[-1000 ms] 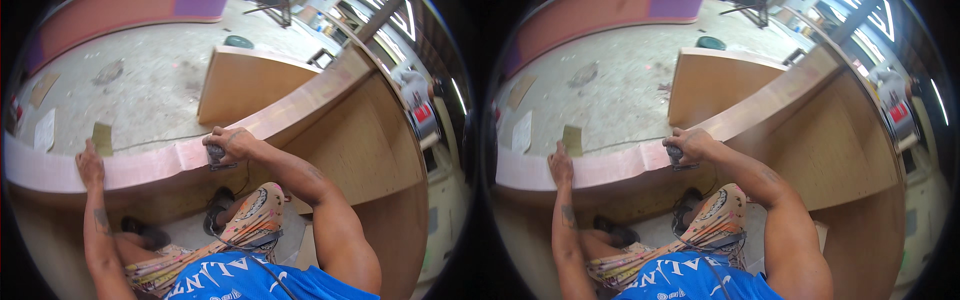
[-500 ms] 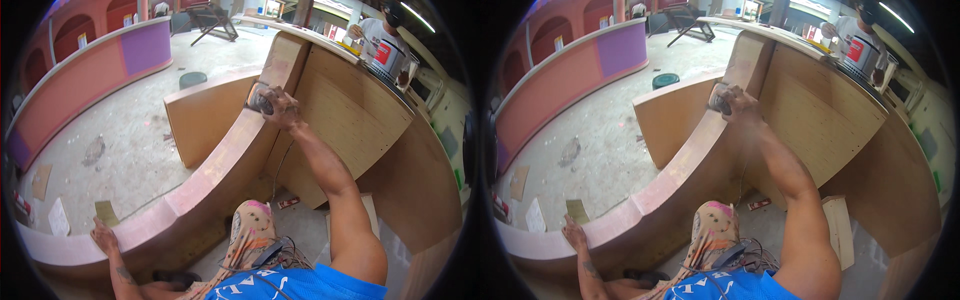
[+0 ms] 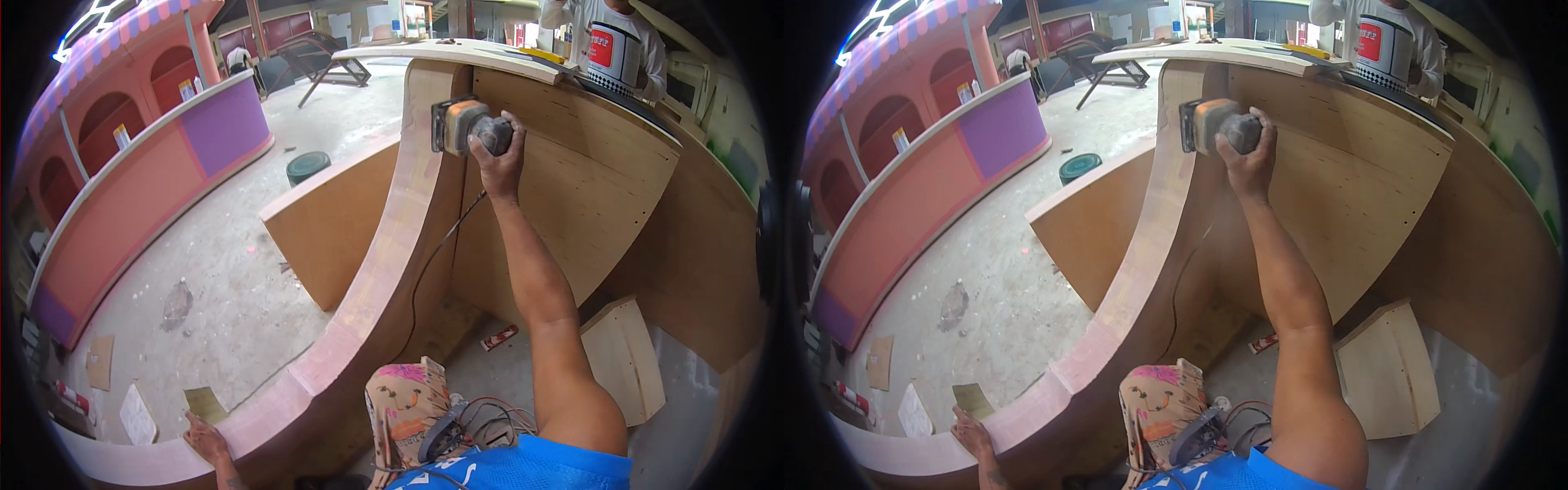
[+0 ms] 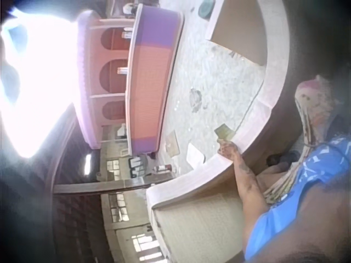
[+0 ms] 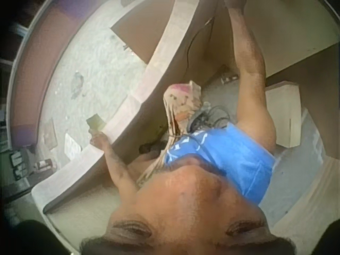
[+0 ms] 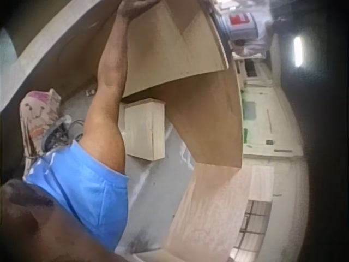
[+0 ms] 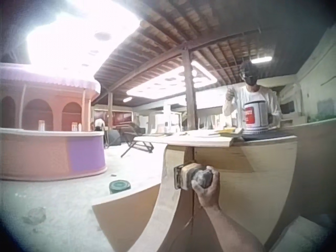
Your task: Sanding the curved edge and flat surfaces of a wooden structure using an electric orbital sander and manual sandpaper.
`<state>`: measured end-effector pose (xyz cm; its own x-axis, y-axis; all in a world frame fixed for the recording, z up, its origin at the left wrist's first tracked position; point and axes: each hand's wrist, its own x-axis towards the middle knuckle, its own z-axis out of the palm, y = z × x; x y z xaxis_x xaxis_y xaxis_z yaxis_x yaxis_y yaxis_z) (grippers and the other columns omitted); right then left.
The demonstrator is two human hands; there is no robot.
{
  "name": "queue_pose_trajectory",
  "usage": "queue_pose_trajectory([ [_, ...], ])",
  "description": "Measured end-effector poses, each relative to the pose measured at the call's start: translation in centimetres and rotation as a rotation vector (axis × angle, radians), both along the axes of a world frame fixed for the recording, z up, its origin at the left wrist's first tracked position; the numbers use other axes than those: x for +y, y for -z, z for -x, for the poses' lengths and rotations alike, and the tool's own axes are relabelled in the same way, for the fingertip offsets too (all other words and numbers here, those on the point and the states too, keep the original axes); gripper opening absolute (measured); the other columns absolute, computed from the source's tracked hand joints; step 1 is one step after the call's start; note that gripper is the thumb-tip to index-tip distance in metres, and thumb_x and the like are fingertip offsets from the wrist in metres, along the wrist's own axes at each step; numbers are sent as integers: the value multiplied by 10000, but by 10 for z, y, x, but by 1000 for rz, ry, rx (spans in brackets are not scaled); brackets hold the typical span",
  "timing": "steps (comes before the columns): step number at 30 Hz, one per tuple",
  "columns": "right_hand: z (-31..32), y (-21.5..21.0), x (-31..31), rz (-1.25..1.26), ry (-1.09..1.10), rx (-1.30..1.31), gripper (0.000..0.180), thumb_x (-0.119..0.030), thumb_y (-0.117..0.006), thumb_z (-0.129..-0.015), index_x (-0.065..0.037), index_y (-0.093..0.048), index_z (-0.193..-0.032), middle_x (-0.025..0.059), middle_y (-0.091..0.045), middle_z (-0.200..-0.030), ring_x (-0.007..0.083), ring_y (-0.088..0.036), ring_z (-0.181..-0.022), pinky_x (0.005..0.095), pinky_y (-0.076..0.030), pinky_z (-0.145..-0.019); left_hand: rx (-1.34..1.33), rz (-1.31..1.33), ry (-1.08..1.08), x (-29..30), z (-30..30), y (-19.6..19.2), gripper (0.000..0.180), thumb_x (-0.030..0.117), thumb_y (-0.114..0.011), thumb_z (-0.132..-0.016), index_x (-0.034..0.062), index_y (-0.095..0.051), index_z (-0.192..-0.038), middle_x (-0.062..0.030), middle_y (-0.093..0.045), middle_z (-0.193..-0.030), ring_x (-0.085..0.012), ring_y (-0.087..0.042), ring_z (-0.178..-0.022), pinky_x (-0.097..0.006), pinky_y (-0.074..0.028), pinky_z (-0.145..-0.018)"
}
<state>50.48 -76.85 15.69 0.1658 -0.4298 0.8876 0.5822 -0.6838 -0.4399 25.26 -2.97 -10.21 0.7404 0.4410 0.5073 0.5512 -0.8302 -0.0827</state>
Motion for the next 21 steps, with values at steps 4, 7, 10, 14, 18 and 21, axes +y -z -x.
queue_pose_trajectory([
  [4,-18,27,-16,-214,-262,68,702,-217,-820,-755,-52,-476,-1345,111,-543,-1201,240,-556,-1126,375,-468,-985,-24,60,60,2,-1,-3,432,115,-502,-982,-34,-474,-1386,-217,-687,-828,-356,-611,-786,-425,-411,-917],
  [7,-5,73,-14,-225,-342,202,715,-197,-809,-767,-53,-438,-1361,93,-530,-1212,210,-538,-1122,370,-474,-973,-5,2,43,-2,-12,6,489,146,-522,-970,-33,-442,-1418,-238,-682,-827,-368,-633,-780,-445,-448,-871],
  [10,13,125,13,-238,-381,213,736,-171,-816,-756,-44,-432,-1371,112,-533,-1210,236,-542,-1132,398,-461,-998,-15,459,109,-23,-50,20,540,176,-512,-966,-44,-398,-1446,-277,-686,-914,-383,-661,-835,-482,-479,-809],
  [14,37,170,42,-155,-276,252,757,-190,-832,-745,-25,-438,-1370,143,-524,-1219,266,-536,-1159,412,-440,-1023,-255,800,370,-95,-125,45,656,292,-434,-1014,-144,-279,-1479,-382,-510,-1357,-455,-555,-1210,-442,-428,-1031],
  [18,28,153,42,-123,-180,216,755,-229,-838,-728,-36,-456,-1352,139,-529,-1232,256,-531,-1143,397,-437,-1021,-307,977,364,-184,-181,62,619,242,-437,-1013,-151,-285,-1467,-362,-438,-1434,-447,-433,-1357,-412,-350,-1130],
  [21,8,109,13,-93,-148,183,752,-227,-838,-740,-41,-461,-1364,151,-538,-1241,272,-537,-1165,414,-436,-1026,-314,1107,359,-222,-190,60,585,199,-454,-1001,-125,-301,-1463,-340,-514,-1372,-440,-516,-1280,-430,-403,-1072],
])
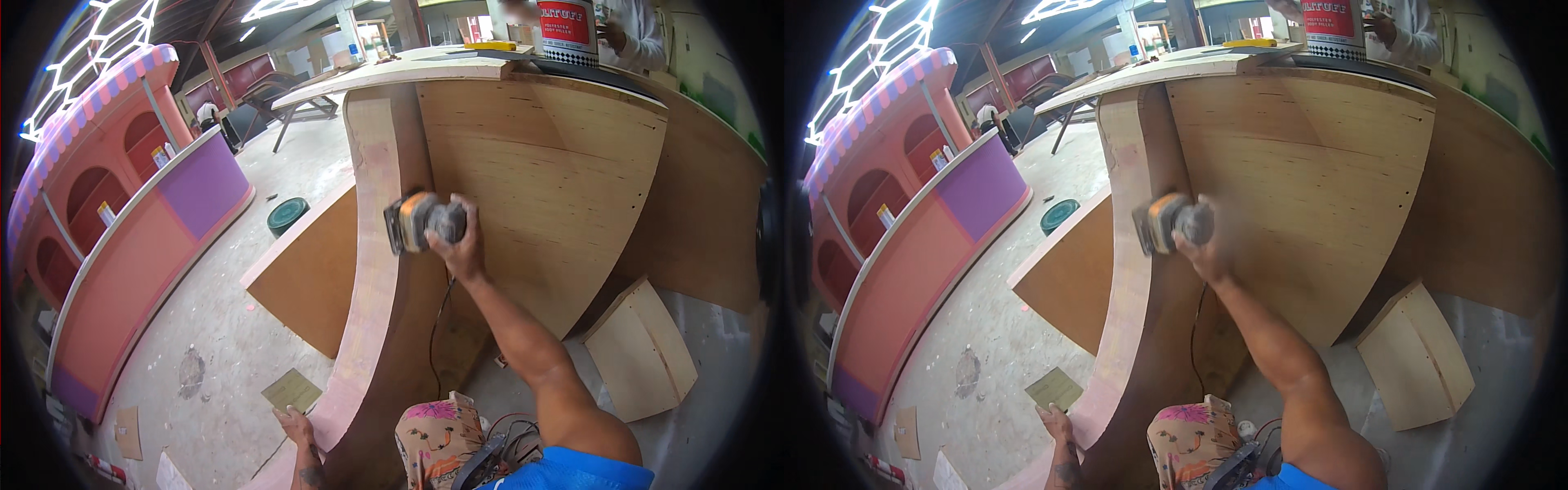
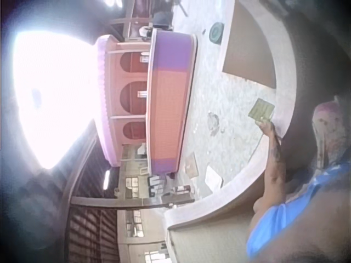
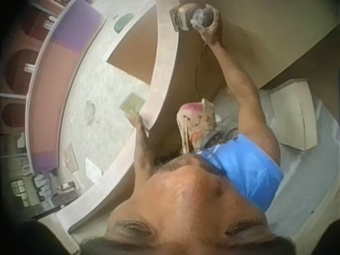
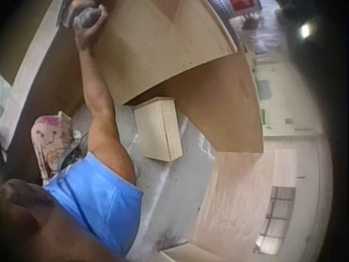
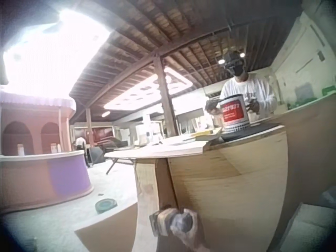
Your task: Sanding the curved edge and flat surfaces of a wooden structure using an electric orbital sander and manual sandpaper.
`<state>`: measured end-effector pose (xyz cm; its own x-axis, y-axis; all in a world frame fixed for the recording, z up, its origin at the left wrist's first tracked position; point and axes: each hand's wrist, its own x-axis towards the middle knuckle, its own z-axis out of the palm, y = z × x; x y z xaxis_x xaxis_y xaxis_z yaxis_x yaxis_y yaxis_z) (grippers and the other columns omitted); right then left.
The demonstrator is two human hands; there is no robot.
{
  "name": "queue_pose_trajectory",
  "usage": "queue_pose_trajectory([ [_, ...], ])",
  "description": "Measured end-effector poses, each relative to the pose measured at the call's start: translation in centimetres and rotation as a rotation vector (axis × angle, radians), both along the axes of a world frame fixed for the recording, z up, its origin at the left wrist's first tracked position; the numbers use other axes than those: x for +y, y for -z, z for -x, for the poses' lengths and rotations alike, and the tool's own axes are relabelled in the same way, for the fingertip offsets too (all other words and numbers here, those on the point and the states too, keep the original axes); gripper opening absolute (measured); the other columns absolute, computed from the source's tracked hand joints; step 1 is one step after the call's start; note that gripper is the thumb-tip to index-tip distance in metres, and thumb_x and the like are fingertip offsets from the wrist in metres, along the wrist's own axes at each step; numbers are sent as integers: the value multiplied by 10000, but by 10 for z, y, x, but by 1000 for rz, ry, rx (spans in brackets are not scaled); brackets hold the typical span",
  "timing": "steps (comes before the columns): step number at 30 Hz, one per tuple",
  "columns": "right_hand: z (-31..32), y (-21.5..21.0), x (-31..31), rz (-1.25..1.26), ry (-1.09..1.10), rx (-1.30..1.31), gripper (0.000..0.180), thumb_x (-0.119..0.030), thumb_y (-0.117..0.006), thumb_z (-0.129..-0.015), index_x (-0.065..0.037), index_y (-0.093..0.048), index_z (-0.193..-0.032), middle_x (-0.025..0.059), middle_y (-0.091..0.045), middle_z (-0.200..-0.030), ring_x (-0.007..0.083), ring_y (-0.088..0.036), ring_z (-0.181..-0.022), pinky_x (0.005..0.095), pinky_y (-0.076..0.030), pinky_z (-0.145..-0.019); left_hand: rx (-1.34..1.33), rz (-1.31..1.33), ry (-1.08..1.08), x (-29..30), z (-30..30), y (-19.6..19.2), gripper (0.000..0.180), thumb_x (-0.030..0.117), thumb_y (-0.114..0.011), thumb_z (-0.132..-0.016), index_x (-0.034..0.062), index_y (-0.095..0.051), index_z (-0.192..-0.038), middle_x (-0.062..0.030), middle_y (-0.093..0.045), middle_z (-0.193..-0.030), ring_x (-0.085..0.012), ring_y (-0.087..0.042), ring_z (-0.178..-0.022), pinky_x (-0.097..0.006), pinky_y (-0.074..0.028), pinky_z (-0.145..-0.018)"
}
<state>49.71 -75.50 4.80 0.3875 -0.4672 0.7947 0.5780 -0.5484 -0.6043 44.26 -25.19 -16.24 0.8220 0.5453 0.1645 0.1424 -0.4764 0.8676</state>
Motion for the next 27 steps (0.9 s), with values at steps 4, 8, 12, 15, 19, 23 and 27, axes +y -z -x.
queue_pose_trajectory([
  [4,-18,-55,-32,6,25,93,754,-229,-842,-758,-67,-459,-1387,153,-569,-1231,264,-575,-1148,401,-467,-997,130,-38,94,-8,7,-14,520,169,-460,-991,-87,-355,-1431,-313,-625,-1221,-435,-625,-1122,-461,-470,-959],
  [8,-22,-80,-35,-63,-95,57,779,-213,-861,-749,-86,-448,-1397,131,-613,-1171,238,-619,-1059,370,-514,-916,180,-129,213,-8,19,-21,486,178,-458,-996,-91,-393,-1395,-324,-642,-1164,-452,-631,-1096,-468,-476,-937],
  [12,-3,-42,-20,-156,-171,126,763,-201,-866,-743,-80,-447,-1369,126,-596,-1174,232,-604,-1068,367,-507,-926,178,-227,113,-5,25,-15,519,234,-455,-1009,-87,-408,-1415,-331,-640,-1182,-468,-626,-1097,-477,-481,-935],
  [15,14,13,2,-125,-190,138,748,-193,-867,-736,-79,-452,-1348,124,-562,-1202,226,-575,-1106,376,-488,-958,215,-272,69,-6,25,-10,546,263,-451,-1014,-81,-404,-1436,-334,-629,-1212,-464,-623,-1110,-474,-482,-940],
  [19,25,49,20,-80,-147,97,745,-186,-875,-715,-63,-468,-1327,105,-528,-1206,212,-552,-1094,373,-475,-969,201,-344,23,-11,27,-12,553,272,-446,-1015,-83,-403,-1437,-332,-629,-1212,-455,-625,-1111,-474,-480,-942],
  [23,12,22,2,-152,-155,97,714,-182,-874,-705,-43,-492,-1292,86,-538,-1166,199,-554,-1057,362,-475,-950,234,-321,26,-12,26,-13,535,271,-444,-1015,-77,-417,-1420,-323,-643,-1184,-456,-632,-1084,-481,-481,-929],
  [27,-14,-26,-28,-92,-96,80,714,-208,-866,-724,-49,-487,-1308,101,-594,-1117,203,-602,-1013,364,-507,-906,164,-338,4,-11,25,-10,475,246,-453,-1009,-61,-451,-1370,-307,-665,-1126,-460,-647,-1027,-492,-490,-892],
])
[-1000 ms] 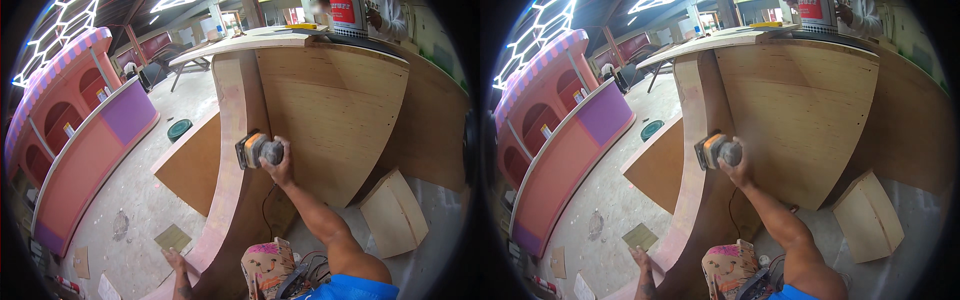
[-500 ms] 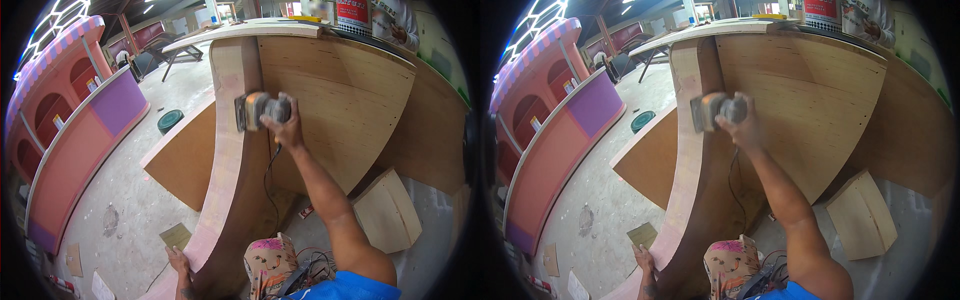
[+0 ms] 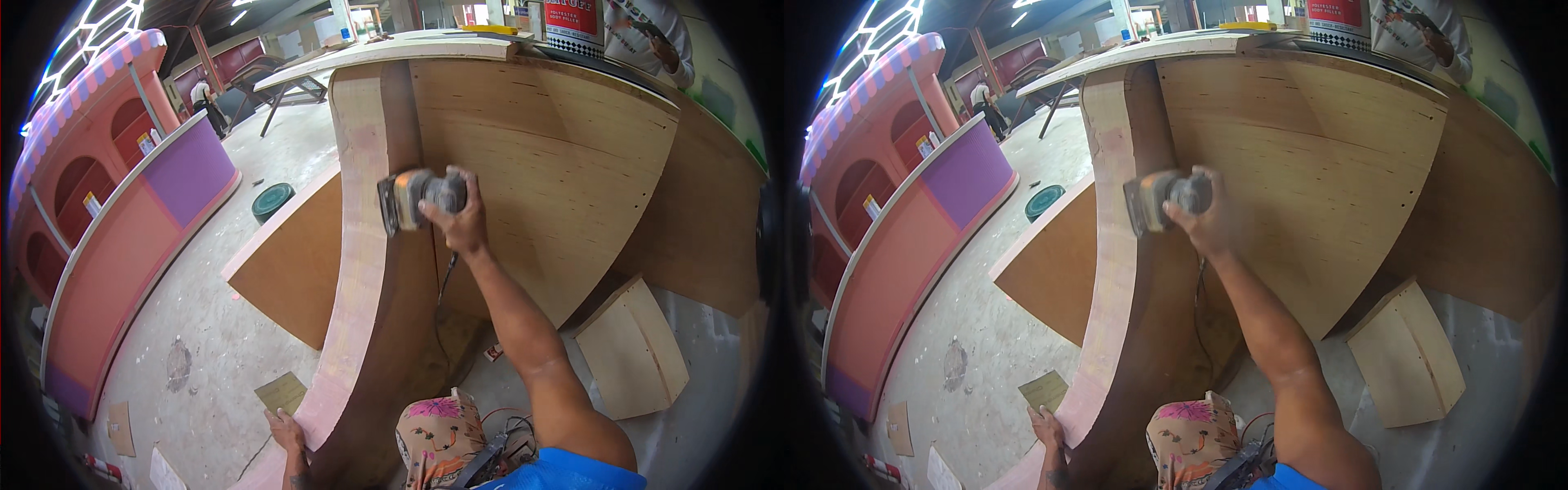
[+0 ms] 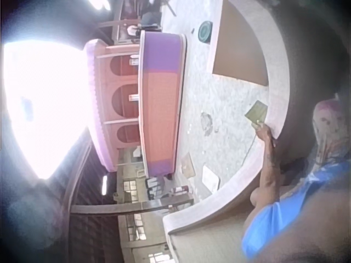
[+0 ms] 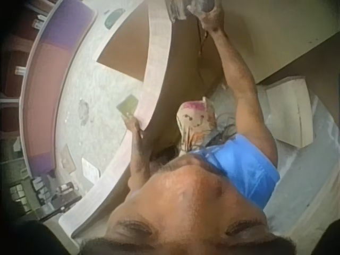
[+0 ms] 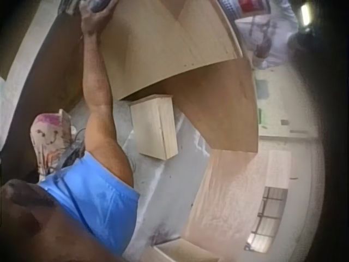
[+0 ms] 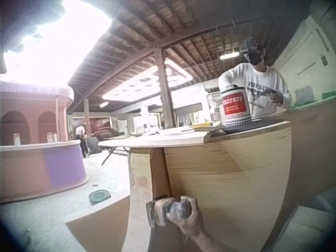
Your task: Sanding the curved edge and flat surfaces of a wooden structure using an electric orbital sander and manual sandpaper.
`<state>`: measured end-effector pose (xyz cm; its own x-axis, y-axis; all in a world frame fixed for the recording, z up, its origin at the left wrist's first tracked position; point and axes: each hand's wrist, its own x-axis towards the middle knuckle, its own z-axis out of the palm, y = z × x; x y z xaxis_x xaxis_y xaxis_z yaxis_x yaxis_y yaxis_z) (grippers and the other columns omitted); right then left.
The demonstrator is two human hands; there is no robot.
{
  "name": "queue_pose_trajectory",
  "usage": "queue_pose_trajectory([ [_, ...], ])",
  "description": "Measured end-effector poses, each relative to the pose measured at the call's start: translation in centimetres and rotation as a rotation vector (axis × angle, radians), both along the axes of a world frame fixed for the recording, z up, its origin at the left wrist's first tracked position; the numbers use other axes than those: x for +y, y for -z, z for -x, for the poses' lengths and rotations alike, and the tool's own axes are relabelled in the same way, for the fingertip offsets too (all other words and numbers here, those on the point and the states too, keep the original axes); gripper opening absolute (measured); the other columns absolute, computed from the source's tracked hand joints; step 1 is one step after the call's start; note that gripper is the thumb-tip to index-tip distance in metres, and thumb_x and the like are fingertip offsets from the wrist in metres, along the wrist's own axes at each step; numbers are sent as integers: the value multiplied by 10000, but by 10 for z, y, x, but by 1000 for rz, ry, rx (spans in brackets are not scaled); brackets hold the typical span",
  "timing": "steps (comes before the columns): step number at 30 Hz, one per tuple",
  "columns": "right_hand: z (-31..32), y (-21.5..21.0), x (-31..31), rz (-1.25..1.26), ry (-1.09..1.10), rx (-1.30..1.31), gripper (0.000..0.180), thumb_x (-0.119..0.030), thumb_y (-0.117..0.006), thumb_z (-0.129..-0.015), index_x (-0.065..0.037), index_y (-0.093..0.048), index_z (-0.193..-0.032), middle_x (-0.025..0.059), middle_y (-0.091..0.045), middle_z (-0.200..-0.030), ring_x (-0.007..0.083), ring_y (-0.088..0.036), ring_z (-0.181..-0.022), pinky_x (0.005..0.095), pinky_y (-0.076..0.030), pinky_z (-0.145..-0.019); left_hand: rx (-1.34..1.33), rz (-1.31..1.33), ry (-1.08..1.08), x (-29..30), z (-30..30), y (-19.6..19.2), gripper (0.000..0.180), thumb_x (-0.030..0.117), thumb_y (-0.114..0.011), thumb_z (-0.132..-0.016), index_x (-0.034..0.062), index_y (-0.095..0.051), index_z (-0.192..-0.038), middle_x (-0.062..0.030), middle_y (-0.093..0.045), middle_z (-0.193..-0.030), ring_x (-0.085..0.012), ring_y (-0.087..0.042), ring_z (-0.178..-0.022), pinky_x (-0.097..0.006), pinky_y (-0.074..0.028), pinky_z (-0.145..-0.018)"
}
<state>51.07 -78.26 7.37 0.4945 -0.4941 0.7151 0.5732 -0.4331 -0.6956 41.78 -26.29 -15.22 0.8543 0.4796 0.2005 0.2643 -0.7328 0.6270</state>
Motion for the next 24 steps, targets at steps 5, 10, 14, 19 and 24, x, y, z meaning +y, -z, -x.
queue_pose_trajectory([
  [5,-9,-37,-20,-54,-55,61,722,-249,-864,-737,-52,-487,-1320,130,-641,-1109,226,-641,-1012,373,-524,-889,18,4,3,1,0,0,430,226,-461,-1004,-42,-473,-1339,-302,-673,-1101,-461,-654,-1005,-494,-495,-870],
  [10,7,-21,-2,-36,-88,59,733,-217,-880,-721,-51,-486,-1316,119,-619,-1131,215,-622,-1024,375,-519,-904,-17,-25,0,3,0,7,407,228,-462,-1005,-44,-488,-1307,-298,-675,-1093,-453,-660,-994,-495,-498,-857],
  [14,29,15,21,68,-88,-4,726,-179,-883,-698,-76,-493,-1302,84,-584,-1142,187,-591,-1017,352,-513,-903,-83,-118,-54,4,-2,14,397,223,-463,-1004,-50,-495,-1291,-296,-677,-1083,-451,-662,-984,-497,-498,-850],
  [19,29,19,26,215,91,7,741,-170,-886,-685,-75,-494,-1307,102,-559,-1221,217,-568,-1107,369,-494,-953,-21,41,17,3,1,6,436,224,-459,-1005,-69,-474,-1328,-309,-672,-1085,-461,-656,-998,-496,-496,-858],
  [24,0,-32,6,51,-21,-85,719,-166,-877,-695,-68,-510,-1305,103,-588,-1156,227,-592,-1060,377,-494,-947,-67,9,-5,-2,3,-3,417,219,-450,-1007,-59,-478,-1317,-315,-671,-1067,-476,-651,-988,-503,-496,-846],
])
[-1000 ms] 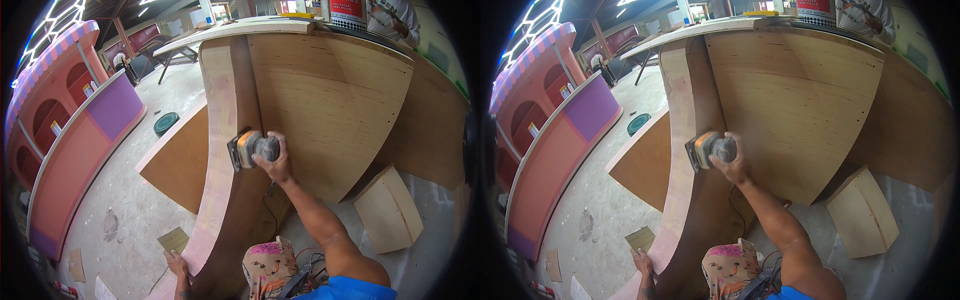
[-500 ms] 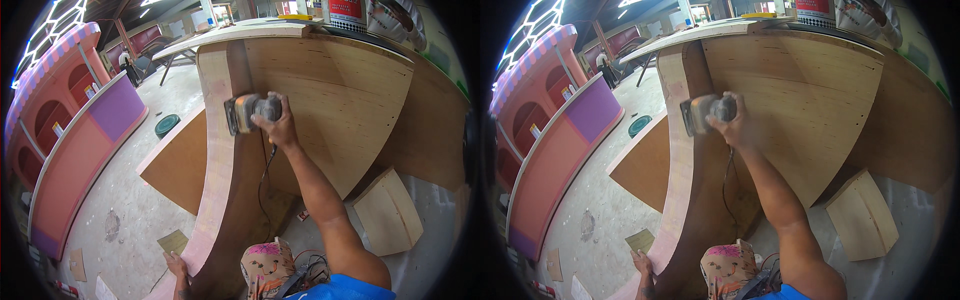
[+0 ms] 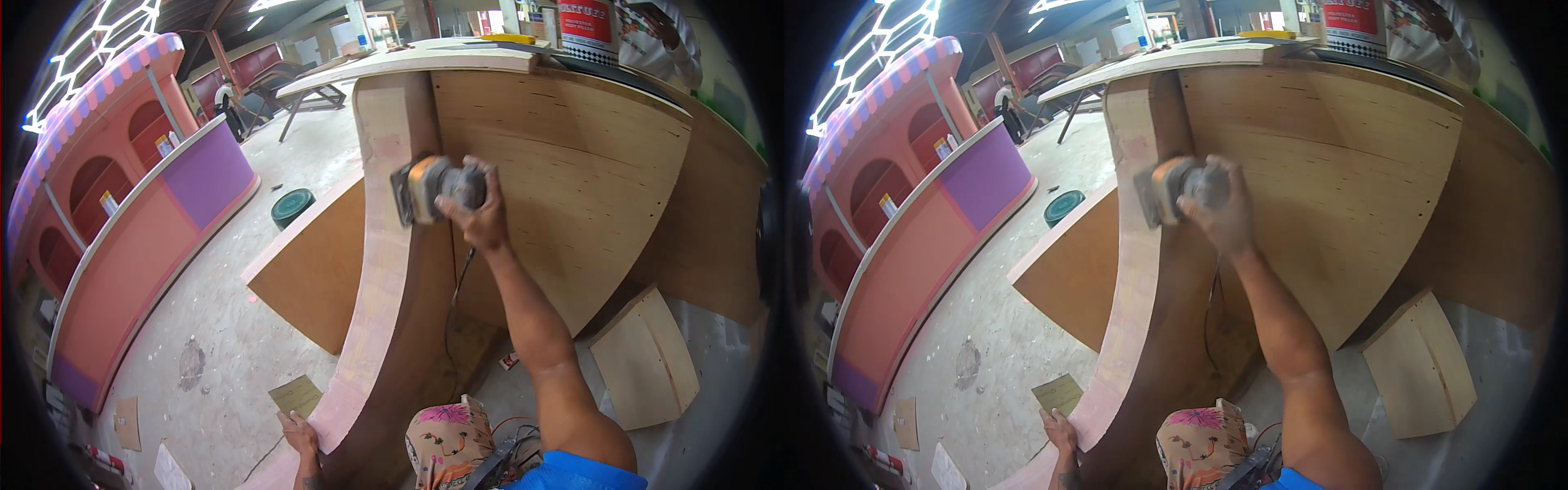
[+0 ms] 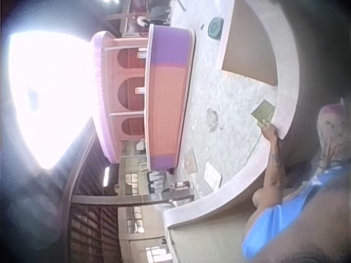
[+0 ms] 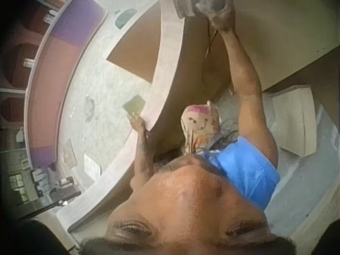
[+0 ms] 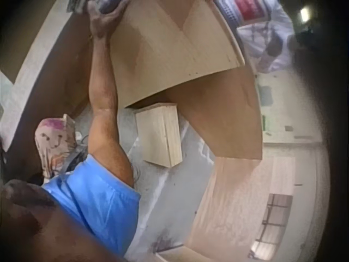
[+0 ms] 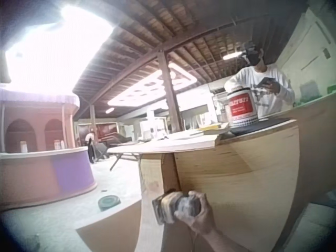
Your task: Sanding the curved edge and flat surfaces of a wooden structure using an electric orbital sander and manual sandpaper.
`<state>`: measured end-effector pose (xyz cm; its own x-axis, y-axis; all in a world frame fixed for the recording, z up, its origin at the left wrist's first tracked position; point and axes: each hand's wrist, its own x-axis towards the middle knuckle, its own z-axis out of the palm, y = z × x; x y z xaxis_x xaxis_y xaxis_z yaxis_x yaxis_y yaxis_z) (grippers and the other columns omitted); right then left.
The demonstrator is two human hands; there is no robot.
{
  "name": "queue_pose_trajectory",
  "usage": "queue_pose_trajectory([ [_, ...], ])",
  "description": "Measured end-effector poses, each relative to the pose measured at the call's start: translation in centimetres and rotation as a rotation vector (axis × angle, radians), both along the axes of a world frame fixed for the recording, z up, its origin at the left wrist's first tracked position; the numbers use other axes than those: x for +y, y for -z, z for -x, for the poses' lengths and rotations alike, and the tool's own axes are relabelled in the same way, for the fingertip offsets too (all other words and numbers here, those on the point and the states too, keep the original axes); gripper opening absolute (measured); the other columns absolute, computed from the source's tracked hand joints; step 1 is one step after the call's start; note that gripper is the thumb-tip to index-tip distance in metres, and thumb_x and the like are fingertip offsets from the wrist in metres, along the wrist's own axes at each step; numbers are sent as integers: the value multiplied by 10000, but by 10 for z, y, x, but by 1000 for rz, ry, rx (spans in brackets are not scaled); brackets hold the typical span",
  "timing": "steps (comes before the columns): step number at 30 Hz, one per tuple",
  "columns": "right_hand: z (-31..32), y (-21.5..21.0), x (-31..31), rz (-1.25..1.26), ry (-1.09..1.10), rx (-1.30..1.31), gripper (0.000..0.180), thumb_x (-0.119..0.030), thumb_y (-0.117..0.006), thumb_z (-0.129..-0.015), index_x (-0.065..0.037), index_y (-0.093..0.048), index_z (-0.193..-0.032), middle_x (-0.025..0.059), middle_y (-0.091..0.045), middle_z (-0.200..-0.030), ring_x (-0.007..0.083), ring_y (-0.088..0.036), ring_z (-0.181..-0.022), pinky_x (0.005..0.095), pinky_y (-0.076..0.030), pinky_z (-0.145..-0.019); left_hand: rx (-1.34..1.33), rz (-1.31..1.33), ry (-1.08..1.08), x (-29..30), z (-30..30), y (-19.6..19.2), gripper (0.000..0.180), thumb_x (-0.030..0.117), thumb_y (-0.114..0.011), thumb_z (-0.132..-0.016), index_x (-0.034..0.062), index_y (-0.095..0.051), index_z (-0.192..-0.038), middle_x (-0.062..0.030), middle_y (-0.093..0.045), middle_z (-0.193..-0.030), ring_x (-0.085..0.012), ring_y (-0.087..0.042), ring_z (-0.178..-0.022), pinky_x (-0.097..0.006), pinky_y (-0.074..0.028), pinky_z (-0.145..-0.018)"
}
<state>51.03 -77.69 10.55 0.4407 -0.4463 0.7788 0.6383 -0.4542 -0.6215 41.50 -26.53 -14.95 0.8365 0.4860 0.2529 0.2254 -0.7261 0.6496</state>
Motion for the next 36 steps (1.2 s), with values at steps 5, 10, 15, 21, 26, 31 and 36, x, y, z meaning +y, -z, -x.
queue_pose_trajectory([
  [5,-23,-52,-23,-113,-101,-62,680,-127,-855,-724,-59,-497,-1299,69,-603,-1077,165,-613,-964,322,-529,-850,33,48,11,2,-1,0,416,218,-447,-1008,-57,-478,-1318,-318,-669,-1063,-485,-646,-988,-508,-494,-844],
  [10,-8,-24,-20,-48,-129,5,664,-106,-840,-744,-56,-482,-1300,58,-597,-1082,157,-615,-973,314,-536,-844,-17,124,29,5,-2,5,414,227,-444,-1010,-52,-486,-1313,-315,-671,-1054,-485,-643,-992,-508,-492,-850],
  [15,24,79,17,-138,-138,148,751,-129,-858,-724,-50,-439,-1342,75,-501,-1207,168,-534,-1106,333,-488,-957,34,112,33,5,-2,1,432,230,-443,-1011,-61,-480,-1328,-316,-670,-1064,-485,-643,-996,-507,-491,-858],
  [21,74,180,72,-166,-146,312,766,-162,-875,-692,-55,-456,-1323,80,-492,-1233,192,-514,-1133,360,-446,-1004,43,119,24,4,-1,-2,440,224,-442,-1015,-73,-476,-1338,-322,-662,-1112,-476,-642,-1028,-496,-492,-876],
  [26,96,202,109,-136,-87,322,754,-174,-877,-689,-45,-471,-1311,113,-530,-1209,215,-543,-1108,369,-464,-976,-35,159,50,3,-2,-1,419,213,-444,-1021,-70,-488,-1327,-317,-662,-1112,-457,-646,-1034,-471,-493,-881],
  [31,75,173,97,-267,-51,284,756,-149,-863,-707,-45,-452,-1333,104,-506,-1236,206,-521,-1135,372,-448,-1004,-11,133,43,3,-1,-3,389,220,-442,-1024,-50,-503,-1297,-303,-669,-1069,-461,-644,-1009,-490,-485,-868],
  [36,26,98,44,-260,47,193,744,-133,-852,-741,-56,-446,-1359,86,-548,-1170,190,-558,-1081,363,-495,-949,43,123,11,-3,-2,-6,360,223,-441,-1024,-38,-513,-1261,-296,-672,-1068,-475,-635,-1011,-509,-479,-862],
])
